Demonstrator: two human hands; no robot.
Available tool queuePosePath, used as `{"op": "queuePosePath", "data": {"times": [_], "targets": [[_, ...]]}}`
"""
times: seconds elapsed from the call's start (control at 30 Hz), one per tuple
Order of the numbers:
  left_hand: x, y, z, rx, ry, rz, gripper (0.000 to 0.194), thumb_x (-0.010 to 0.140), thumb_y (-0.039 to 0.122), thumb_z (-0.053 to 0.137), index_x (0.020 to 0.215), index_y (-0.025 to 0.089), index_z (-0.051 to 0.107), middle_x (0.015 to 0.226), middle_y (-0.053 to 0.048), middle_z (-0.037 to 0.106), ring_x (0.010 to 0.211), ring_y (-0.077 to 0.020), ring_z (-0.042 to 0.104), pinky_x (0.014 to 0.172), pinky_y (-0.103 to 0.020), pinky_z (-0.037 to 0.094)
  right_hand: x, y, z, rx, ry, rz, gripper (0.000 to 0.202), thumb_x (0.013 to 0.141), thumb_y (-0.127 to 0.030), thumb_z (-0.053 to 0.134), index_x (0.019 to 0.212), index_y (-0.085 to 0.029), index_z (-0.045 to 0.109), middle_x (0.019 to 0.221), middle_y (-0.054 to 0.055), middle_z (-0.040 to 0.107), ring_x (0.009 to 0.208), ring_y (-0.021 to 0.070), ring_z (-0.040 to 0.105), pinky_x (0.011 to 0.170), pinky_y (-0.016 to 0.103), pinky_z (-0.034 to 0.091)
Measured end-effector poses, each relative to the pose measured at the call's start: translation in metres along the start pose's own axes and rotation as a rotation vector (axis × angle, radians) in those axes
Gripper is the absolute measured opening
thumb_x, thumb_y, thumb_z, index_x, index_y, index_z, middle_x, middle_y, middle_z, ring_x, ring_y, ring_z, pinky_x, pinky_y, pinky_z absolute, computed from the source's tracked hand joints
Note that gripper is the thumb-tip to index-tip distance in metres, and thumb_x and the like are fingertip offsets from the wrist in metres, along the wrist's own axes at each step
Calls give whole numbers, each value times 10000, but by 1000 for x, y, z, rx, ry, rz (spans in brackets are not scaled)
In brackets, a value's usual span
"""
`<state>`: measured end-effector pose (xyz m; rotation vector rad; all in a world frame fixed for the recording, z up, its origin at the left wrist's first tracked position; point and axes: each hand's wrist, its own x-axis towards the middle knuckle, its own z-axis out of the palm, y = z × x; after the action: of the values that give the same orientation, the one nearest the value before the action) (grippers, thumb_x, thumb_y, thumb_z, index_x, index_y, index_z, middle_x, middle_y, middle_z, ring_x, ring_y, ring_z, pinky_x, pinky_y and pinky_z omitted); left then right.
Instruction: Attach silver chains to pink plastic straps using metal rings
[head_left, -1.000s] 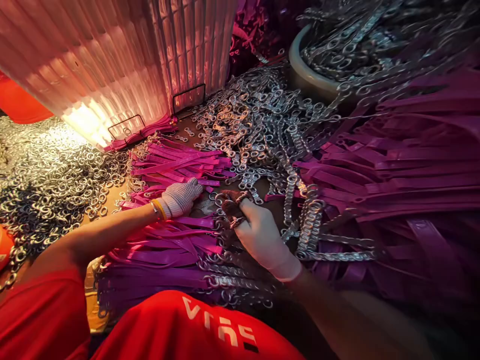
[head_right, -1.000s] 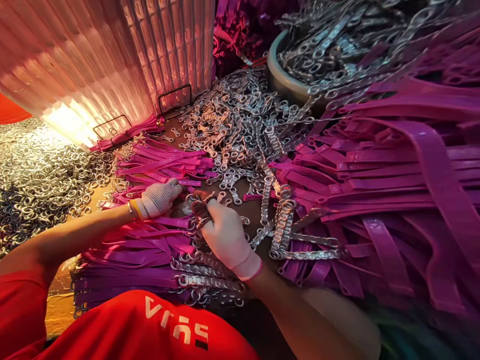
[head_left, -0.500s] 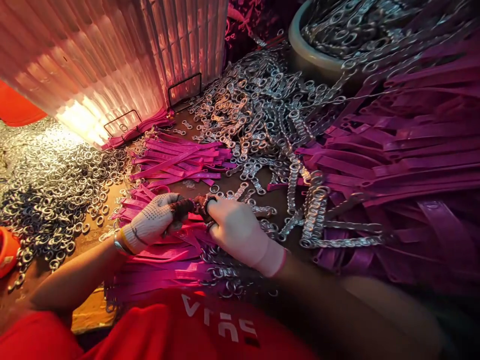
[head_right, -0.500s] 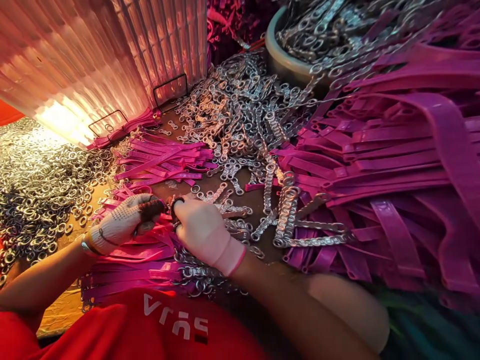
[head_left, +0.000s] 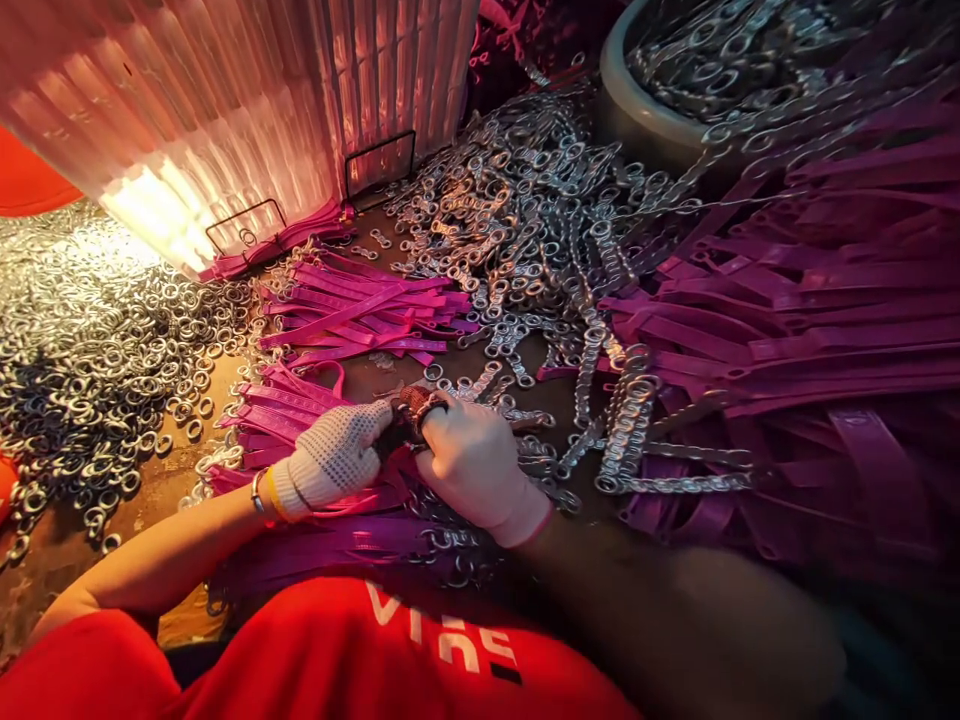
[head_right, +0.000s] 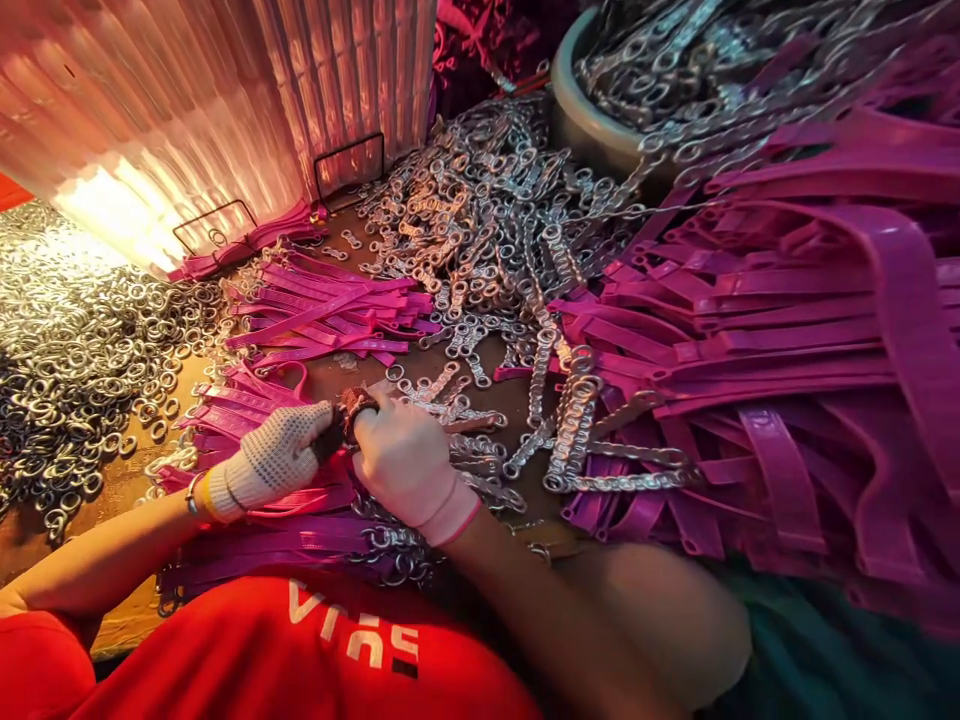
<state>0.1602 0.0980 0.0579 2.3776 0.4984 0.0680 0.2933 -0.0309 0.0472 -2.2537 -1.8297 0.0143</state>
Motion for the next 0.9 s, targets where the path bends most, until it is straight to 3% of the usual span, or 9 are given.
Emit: {"op": "queuePosePath", "data": {"times": [0.07,0.13,0.23,0.3,0.4,0.6,0.67,0.77,0.9], "targets": [[-3,-4,4,-55,-42,-9,201,800,93,536,931,144,679,879,-61,700,761,-167,613,720,-254,471,1,-1,-8,25,-103,55,238,716,-94,490,867,-151,665,884,137,700,778,248,622,661,324,369],[-4,-7,5,-183,-64,-63,179,886,202,526,904,136,692,829,-50,696,745,-158,607,695,-238,469,4,-2,-19,62,-214,83,278,743,-74,472,936,-152,656,908,125,707,808,238,642,674,311,381],[-6,-7,5,-302,-49,-136,302,931,366,529,893,121,701,798,-45,692,740,-156,599,657,-224,449,11,-2,-35,106,-405,81,288,776,-105,499,1027,-154,633,915,115,724,829,239,670,669,300,394],[-7,-5,4,-303,-43,-155,295,931,363,533,890,128,706,790,-40,691,730,-153,594,639,-218,424,15,-3,-40,84,-484,110,295,778,-113,506,1044,-154,626,885,115,735,813,252,688,633,305,387],[-7,-2,6,-274,-31,-141,233,915,291,549,826,139,702,741,-31,674,693,-144,577,619,-214,389,16,-3,-36,35,-465,98,280,788,-116,492,1032,-150,625,816,125,738,763,272,705,578,315,362],[-5,1,4,-262,-62,-95,200,866,169,525,725,138,664,688,-26,638,645,-130,537,608,-204,381,9,-5,-23,-19,-365,-132,205,848,-146,472,972,-117,633,726,157,708,698,266,701,526,310,309],[-3,2,-8,-232,-107,-70,177,837,130,533,735,144,678,697,-25,652,634,-126,532,602,-198,378,9,-6,-22,-19,-352,-151,210,870,-147,449,961,-114,635,721,152,705,691,253,693,522,305,292],[-7,-3,-44,-149,-120,-49,145,774,90,593,746,164,715,704,-21,668,615,-122,519,596,-191,372,4,-8,-26,-9,-353,-121,193,860,-164,475,951,-113,637,749,144,711,711,238,682,535,307,287],[-29,-20,-97,-7,45,-235,95,756,173,707,828,180,770,768,-12,704,705,-136,551,680,-193,421,-9,5,-37,34,-408,-1,156,824,-175,536,918,-138,654,779,107,712,736,221,656,591,309,334]]}}
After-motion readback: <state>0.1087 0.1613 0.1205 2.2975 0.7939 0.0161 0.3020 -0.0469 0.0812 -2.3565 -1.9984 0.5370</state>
